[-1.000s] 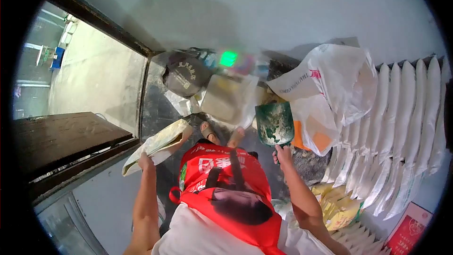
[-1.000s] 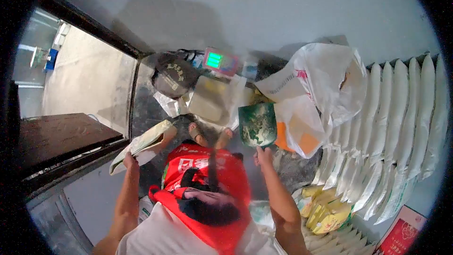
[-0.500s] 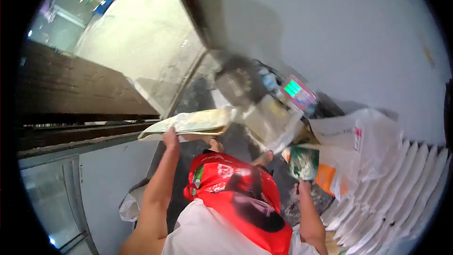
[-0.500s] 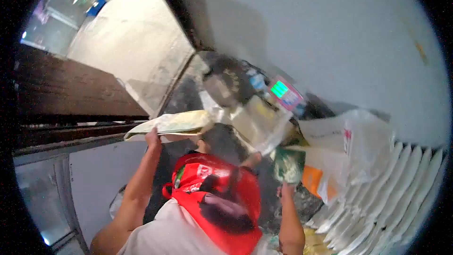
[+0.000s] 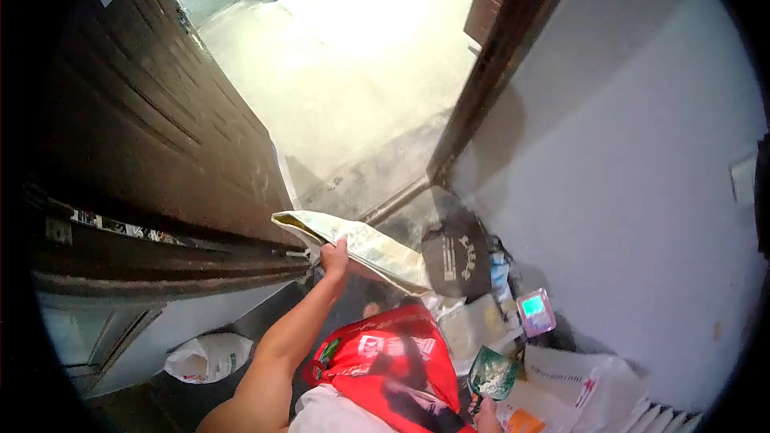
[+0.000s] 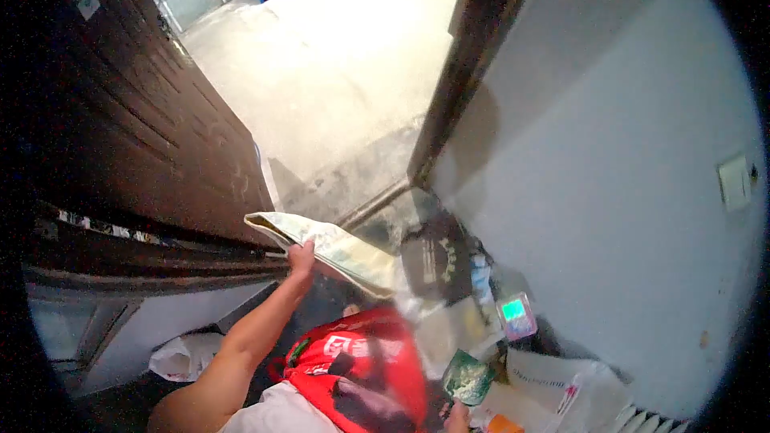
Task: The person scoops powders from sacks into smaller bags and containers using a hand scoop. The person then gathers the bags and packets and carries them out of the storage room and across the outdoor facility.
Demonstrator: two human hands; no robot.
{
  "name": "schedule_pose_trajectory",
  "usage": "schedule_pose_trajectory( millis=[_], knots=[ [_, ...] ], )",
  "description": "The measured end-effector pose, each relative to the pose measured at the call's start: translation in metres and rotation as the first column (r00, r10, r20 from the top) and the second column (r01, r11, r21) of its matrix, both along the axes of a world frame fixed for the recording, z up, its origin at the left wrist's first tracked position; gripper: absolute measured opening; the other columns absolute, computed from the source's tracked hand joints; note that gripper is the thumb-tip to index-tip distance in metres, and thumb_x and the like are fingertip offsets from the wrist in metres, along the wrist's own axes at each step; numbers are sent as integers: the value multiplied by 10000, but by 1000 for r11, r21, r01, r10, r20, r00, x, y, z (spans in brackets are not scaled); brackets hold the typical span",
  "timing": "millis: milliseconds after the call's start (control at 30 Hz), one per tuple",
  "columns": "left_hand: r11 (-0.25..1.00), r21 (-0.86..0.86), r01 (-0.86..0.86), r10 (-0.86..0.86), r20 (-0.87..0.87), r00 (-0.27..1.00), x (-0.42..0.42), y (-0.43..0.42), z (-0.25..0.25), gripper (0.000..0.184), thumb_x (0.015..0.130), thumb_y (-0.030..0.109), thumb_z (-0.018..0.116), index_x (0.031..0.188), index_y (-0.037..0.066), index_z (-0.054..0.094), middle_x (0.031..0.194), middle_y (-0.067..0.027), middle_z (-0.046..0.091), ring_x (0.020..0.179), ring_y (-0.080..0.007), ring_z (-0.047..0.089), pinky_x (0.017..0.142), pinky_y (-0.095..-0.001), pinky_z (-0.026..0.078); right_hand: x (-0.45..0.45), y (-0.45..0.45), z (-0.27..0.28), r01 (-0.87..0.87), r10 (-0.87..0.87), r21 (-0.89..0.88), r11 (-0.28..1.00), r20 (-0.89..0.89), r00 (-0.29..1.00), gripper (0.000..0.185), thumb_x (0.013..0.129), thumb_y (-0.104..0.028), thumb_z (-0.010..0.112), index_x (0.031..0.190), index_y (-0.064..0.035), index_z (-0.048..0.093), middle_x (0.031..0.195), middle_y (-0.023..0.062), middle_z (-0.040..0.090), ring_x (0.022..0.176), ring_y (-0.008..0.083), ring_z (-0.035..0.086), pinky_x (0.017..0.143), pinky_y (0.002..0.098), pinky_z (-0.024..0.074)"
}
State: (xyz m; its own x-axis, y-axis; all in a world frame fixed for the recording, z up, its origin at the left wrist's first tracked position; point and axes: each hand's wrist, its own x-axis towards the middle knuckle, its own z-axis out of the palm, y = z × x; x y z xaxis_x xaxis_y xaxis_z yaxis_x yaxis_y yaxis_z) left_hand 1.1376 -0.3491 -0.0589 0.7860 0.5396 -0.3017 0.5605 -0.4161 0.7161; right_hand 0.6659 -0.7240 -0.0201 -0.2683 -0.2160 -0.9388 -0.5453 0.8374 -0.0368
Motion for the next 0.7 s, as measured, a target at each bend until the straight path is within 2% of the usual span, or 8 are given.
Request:
schedule_pose_trajectory(
  millis=[67,167,200,333,400,500,600,700],
  knots=[
    [999,-13,-37,37,19,999,28,18,-12,464,710,366,565,736,-96,601,717,-282,585,713,-380,605,651,-433,433,44,0,-1,-102,103,-92,991,4,995,201,848,-243,418,714,-93,418,538,42,435,408,169,391,380,296,318],
    [995,-24,-101,102,60,993,81,29,-11,456,709,358,570,732,-96,602,715,-266,592,699,-375,606,642,-428,434,110,-15,-22,-147,150,-81,986,30,988,183,846,-233,419,732,-91,416,535,44,434,409,169,392,376,295,320],
    [984,-83,-157,162,64,985,97,38,-33,438,707,340,579,763,-94,609,744,-254,604,712,-355,612,653,-415,436,132,-22,-29,-166,168,-73,983,34,985,177,846,-230,419,737,-90,416,534,45,433,409,169,392,375,295,321],
    [949,-97,-301,306,49,951,175,43,3,359,750,271,572,749,-87,601,706,-187,623,669,-292,606,637,-389,437,216,-49,-51,-238,238,-18,971,39,970,155,843,-218,420,761,-87,414,530,47,431,411,168,394,370,294,323],
    [917,-205,-343,368,97,925,202,56,-18,354,765,257,557,776,-94,600,706,-166,622,648,-261,600,611,-366,437,254,-65,-55,-256,254,49,965,39,966,144,841,-212,420,773,-85,413,528,48,430,412,168,395,368,293,325],
    [887,-201,-415,448,162,879,254,67,-17,361,766,258,548,789,-98,598,711,-155,618,634,-238,596,586,-346,438,306,-82,-53,-275,273,144,951,32,961,130,839,-203,421,791,-83,412,525,50,429,413,168,396,364,292,327],
    [822,-286,-491,547,163,821,305,69,24,355,761,249,542,785,-100,600,727,-153,618,626,-224,592,582,-347,444,356,-80,-55,-382,382,3,924,15,924,156,810,-235,481,822,-80,474,539,64,440,424,197,418,356,350,341],
    [802,-313,-509,569,138,811,363,79,31,353,762,229,534,838,-111,595,770,-155,619,697,-226,606,593,-347,463,400,-76,-59,-439,440,-46,897,5,898,167,802,-244,497,832,-80,492,544,68,443,428,205,425,354,366,346]
  ],
)
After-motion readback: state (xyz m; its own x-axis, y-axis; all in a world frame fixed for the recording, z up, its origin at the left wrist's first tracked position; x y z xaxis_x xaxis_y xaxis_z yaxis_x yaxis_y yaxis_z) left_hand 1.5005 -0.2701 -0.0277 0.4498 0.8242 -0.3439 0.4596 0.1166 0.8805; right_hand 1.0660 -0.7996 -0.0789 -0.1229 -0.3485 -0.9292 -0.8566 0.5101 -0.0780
